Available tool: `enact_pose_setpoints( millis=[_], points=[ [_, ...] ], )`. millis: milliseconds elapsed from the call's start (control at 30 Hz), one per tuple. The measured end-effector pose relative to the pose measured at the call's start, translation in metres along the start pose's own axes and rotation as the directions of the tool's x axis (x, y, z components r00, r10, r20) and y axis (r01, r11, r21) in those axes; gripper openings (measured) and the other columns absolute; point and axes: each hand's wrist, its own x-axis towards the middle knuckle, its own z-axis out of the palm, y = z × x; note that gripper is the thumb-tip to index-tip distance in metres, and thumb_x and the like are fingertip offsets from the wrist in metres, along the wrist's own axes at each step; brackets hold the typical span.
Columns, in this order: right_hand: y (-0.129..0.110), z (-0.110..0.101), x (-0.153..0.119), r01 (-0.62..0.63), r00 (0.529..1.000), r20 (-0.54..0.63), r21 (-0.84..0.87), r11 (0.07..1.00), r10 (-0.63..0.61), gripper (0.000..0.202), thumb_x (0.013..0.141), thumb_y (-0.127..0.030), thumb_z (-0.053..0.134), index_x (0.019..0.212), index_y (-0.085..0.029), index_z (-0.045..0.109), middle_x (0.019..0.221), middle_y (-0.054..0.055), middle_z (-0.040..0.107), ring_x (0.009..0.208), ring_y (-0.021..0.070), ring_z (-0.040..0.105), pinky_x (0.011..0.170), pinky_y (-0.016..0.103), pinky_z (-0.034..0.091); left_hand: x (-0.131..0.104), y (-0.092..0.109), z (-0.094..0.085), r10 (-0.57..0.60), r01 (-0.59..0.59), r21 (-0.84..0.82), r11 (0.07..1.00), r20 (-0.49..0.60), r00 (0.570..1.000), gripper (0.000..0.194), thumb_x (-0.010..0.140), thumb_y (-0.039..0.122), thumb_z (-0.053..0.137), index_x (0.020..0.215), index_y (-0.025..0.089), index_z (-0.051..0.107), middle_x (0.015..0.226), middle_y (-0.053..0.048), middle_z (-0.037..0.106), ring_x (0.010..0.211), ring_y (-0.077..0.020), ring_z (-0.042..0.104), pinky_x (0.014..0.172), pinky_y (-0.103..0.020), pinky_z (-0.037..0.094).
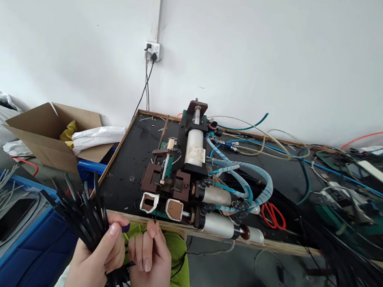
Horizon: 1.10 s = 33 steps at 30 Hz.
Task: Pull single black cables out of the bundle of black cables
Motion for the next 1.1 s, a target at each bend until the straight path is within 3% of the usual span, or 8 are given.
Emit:
enact_pose_setpoints(
  millis=[200, 433, 700, 867, 1000, 1100],
  points=[
    [-0.002, 0.003, 0.004, -0.011, 1.000, 0.020, 0.020, 1.000, 0.011, 0.026, 0.092, -0.031, 0.079, 0.072, -0.018, 0.069, 0.036, -0.011, 0.037, 0.041, 0.0093, 0.010, 0.048, 0.025, 0.026, -0.001, 0.001, 0.000, -0.013, 0.014, 0.016, 1.000, -0.023, 1.000, 0.031, 0.094, 0.048, 0.077, 0.094, 0.018, 0.068, 0.050, 0.011, 0.037, 0.040, -0.0051, 0.029, 0.042, -0.018, 0.028],
    [-0.004, 0.004, 0.004, -0.009, 1.000, 0.009, 0.022, 1.000, 0.008, 0.025, 0.093, -0.032, 0.079, 0.073, -0.018, 0.070, 0.036, -0.012, 0.035, 0.041, 0.0096, 0.010, 0.048, 0.025, 0.027, -0.002, 0.008, 0.010, -0.026, 0.020, -0.082, 0.996, -0.074, 0.997, 0.030, 0.097, 0.042, 0.074, 0.115, 0.021, 0.064, 0.053, 0.010, 0.044, 0.040, -0.0062, 0.030, 0.042, -0.017, 0.030],
    [-0.001, 0.004, 0.003, -0.016, 1.000, -0.007, 0.037, 0.999, 0.016, 0.025, 0.091, -0.031, 0.081, 0.073, -0.018, 0.070, 0.036, -0.013, 0.035, 0.042, 0.0094, 0.009, 0.048, 0.024, 0.028, 0.002, 0.004, -0.003, -0.035, 0.050, -0.175, 0.983, 0.087, 0.996, 0.025, 0.094, 0.046, 0.073, 0.103, 0.024, 0.063, 0.057, 0.007, 0.053, 0.038, -0.0071, 0.035, 0.041, -0.019, 0.032],
    [-0.002, 0.004, 0.005, -0.007, 1.000, -0.015, 0.024, 1.000, 0.007, 0.026, 0.091, -0.035, 0.082, 0.075, -0.018, 0.070, 0.036, -0.013, 0.035, 0.041, 0.0090, 0.010, 0.048, 0.024, 0.028, -0.001, 0.000, 0.002, -0.016, 0.014, -0.094, 0.996, -0.023, 1.000, 0.027, 0.098, 0.040, 0.070, 0.083, 0.020, 0.059, 0.060, 0.007, 0.051, 0.038, -0.0046, 0.032, 0.039, -0.017, 0.029],
    [0.000, 0.008, 0.004, 0.054, 0.997, -0.047, -0.132, 0.990, -0.061, 0.031, 0.092, -0.043, 0.080, 0.075, -0.021, 0.068, 0.037, -0.012, 0.037, 0.041, 0.0097, 0.017, 0.050, 0.025, 0.030, -0.005, 0.004, 0.009, -0.019, 0.014, -0.050, 0.999, -0.102, 0.995, 0.037, 0.092, 0.046, 0.079, 0.079, 0.020, 0.057, 0.061, 0.007, 0.053, 0.039, -0.0027, 0.031, 0.039, -0.015, 0.027],
    [0.002, 0.009, -0.010, 0.142, 0.983, -0.028, -0.491, 0.860, -0.179, 0.043, 0.097, -0.053, 0.070, 0.069, -0.021, 0.066, 0.042, -0.005, 0.050, 0.042, 0.0117, 0.035, 0.050, 0.027, 0.031, -0.008, 0.007, 0.009, -0.083, 0.077, -0.047, 0.996, -0.143, 0.986, 0.040, 0.084, 0.048, 0.087, 0.082, 0.020, 0.058, 0.058, 0.008, 0.052, 0.042, -0.0031, 0.033, 0.042, -0.014, 0.028]
  ],
)
